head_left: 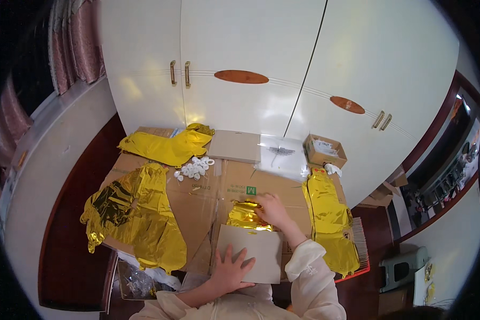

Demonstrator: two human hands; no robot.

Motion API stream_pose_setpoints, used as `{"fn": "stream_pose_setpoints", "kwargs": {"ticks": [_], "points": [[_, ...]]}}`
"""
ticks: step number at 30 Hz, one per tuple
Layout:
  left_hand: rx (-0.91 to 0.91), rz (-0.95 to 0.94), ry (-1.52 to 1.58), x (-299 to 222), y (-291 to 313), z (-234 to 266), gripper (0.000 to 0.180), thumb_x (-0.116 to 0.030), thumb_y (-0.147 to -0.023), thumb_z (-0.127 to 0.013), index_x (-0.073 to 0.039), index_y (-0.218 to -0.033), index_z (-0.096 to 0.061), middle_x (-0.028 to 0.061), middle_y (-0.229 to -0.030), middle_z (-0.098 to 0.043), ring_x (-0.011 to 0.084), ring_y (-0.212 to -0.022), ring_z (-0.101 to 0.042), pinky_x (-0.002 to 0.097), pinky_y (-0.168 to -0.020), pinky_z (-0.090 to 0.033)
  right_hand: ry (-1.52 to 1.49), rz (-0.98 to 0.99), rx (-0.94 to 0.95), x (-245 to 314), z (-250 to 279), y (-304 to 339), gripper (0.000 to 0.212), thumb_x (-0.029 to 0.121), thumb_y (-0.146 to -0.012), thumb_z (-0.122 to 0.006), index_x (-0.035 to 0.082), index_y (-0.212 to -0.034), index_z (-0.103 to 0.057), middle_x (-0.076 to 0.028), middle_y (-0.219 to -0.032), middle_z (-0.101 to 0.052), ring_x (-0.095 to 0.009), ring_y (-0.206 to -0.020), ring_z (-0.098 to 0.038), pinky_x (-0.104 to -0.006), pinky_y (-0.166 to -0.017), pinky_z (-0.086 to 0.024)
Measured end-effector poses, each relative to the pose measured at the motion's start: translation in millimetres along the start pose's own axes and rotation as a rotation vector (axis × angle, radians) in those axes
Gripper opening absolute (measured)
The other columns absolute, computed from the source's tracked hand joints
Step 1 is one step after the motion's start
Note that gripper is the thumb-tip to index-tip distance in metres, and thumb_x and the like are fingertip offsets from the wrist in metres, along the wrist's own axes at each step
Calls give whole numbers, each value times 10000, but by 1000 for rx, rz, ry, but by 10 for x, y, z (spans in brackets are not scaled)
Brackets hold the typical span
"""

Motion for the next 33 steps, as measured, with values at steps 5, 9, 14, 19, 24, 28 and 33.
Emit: {"fn": "stream_pose_setpoints", "kwargs": {"ticks": [5,9,14,19,24,28,33], "points": [[0,-3,-9,-2,-2,-1,793,-709,-717,-652,-270,-1366,-531,142,-1470,-390,541,-1315,-323,802,-936,-268,36,192,150,127,-26,181,388,187,-784,-685,98,-1161,-658,-84,-1160,-646,-274,-1087,-601,-421,-969,-440],[-20,-2,-10,0,2,-7,791,-707,-716,-655,-262,-1360,-538,145,-1455,-400,538,-1301,-339,803,-929,-270,23,176,200,278,15,289,402,245,-830,-653,60,-1186,-655,-118,-1283,-614,-283,-1186,-574,-429,-1023,-431],[-30,-19,-10,-10,-10,5,786,-705,-723,-649,-253,-1357,-541,147,-1440,-411,536,-1295,-343,806,-926,-269,-92,94,157,100,-201,340,407,307,-854,-656,36,-1158,-664,-147,-1334,-577,-330,-1215,-548,-437,-1033,-425],[-11,-4,-6,-2,-3,20,786,-710,-732,-635,-253,-1364,-534,151,-1450,-404,544,-1294,-342,810,-931,-258,-64,-80,223,58,-164,136,446,322,-837,-715,64,-1184,-605,-136,-1304,-549,-350,-1251,-490,-474,-1028,-418],[-17,-6,7,-3,-7,-9,789,-715,-729,-633,-250,-1359,-534,150,-1446,-406,545,-1299,-335,811,-939,-253,19,-255,348,-68,-240,-97,689,294,-721,-832,65,-1271,-485,-183,-1280,-519,-377,-1216,-499,-478,-999,-438],[-33,-6,12,1,-13,-15,784,-711,-721,-641,-249,-1347,-542,143,-1435,-412,538,-1294,-340,810,-937,-258,-123,-317,401,-141,-250,-205,627,280,-698,-839,35,-1182,-526,-197,-1207,-559,-388,-1132,-552,-442,-926,-477],[-41,3,15,-16,7,21,779,-701,-715,-655,-250,-1341,-546,134,-1423,-418,532,-1279,-350,804,-937,-268,-186,-335,458,-191,-263,-256,547,283,-720,-821,21,-1128,-566,-201,-1107,-638,-381,-1060,-605,-446,-881,-495]]}}
Point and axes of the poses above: each hand's wrist, its own y-axis away from the middle knuckle, its own z-axis out of the back of the hand, x = y × z, the point moved 2 cm from there along -y, towards the middle knuckle
